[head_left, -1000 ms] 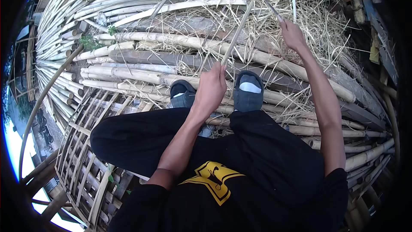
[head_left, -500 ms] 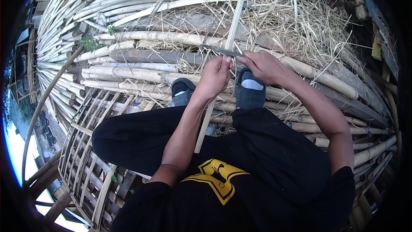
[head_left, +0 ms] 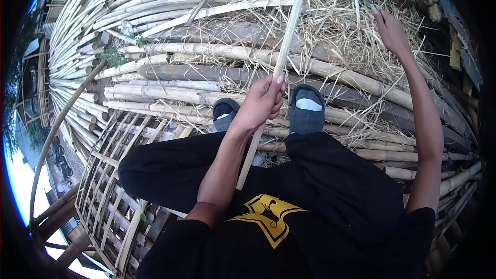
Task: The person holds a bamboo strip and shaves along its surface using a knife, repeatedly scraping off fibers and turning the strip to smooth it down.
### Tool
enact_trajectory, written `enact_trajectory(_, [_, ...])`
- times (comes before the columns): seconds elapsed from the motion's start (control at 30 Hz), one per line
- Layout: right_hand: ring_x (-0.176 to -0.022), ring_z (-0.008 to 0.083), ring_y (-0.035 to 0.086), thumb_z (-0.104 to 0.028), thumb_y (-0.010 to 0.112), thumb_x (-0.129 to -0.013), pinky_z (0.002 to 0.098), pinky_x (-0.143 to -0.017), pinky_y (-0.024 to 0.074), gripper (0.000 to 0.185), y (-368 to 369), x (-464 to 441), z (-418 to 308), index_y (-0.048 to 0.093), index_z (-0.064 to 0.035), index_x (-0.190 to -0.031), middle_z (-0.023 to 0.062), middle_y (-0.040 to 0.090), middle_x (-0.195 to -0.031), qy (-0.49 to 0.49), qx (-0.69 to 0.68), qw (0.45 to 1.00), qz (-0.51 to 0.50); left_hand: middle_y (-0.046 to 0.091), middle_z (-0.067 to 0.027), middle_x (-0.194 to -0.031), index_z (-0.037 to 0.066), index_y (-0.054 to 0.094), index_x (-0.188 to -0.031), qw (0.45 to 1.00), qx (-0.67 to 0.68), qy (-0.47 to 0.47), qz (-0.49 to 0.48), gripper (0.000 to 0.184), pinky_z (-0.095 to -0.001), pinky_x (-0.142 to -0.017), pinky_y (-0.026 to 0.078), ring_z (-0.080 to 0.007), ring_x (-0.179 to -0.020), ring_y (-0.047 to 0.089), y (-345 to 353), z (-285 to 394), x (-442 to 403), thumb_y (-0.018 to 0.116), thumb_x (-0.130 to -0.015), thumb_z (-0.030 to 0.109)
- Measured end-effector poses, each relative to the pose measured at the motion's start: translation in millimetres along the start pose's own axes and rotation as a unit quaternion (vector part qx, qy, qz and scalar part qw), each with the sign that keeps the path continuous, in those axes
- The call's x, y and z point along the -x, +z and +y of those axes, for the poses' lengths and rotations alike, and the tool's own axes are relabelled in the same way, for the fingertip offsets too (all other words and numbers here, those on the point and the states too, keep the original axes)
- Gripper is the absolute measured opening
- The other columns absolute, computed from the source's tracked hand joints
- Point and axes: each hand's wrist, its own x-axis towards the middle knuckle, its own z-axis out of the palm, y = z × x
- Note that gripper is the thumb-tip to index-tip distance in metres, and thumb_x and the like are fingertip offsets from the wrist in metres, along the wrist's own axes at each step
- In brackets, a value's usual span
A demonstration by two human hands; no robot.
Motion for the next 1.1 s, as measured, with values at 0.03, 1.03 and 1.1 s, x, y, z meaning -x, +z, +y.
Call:
enact_trajectory(0.03, [-0.054, 0.0246, 0.050, -0.050, 0.031, -0.099, 0.0423, -0.055, 0.0407, 0.055, -8.2, 6.4, -7.7, 0.054, -0.0022, -0.086, 0.0106, 0.050, -0.059, -0.013, -0.044, 0.998, 0.048, 0.025, 0.0073, -0.057, 0.008, 0.047, -0.090, 0.999, 0.030, 0.014, -0.003, 0.024, -0.0200, -0.038, 0.017, -0.0026, -0.042, 0.021, 1.5, -0.1, -9.5, 0.040, -0.103, 0.027])
enact_trajectory(1.03, [-0.051, 0.0216, 0.040, -0.045, 0.040, -0.099, 0.0374, -0.052, 0.0333, 0.051, 26.8, 70.6, -114.9, 0.050, -0.0006, -0.076, 0.0082, 0.045, -0.057, -0.126, -0.267, 0.945, -0.140, 0.045, 0.0002, -0.068, 0.004, 0.050, -0.100, 0.996, 0.059, 0.055, 0.027, 0.029, -0.0179, -0.034, 0.028, -0.0031, -0.039, 0.031, 15.7, 0.1, -15.5, 0.037, -0.103, 0.029])
enact_trajectory(1.1, [-0.051, 0.0312, 0.047, -0.042, 0.040, -0.099, 0.0430, -0.054, 0.0372, 0.048, 28.3, 91.5, -134.7, 0.051, 0.0000, -0.078, 0.0150, 0.049, -0.056, -0.171, -0.245, 0.939, -0.172, 0.045, 0.0000, -0.068, 0.004, 0.051, -0.101, 0.996, 0.061, 0.060, 0.033, 0.029, -0.0179, -0.034, 0.027, -0.0034, -0.039, 0.032, 13.5, -3.2, -17.8, 0.037, -0.103, 0.029])
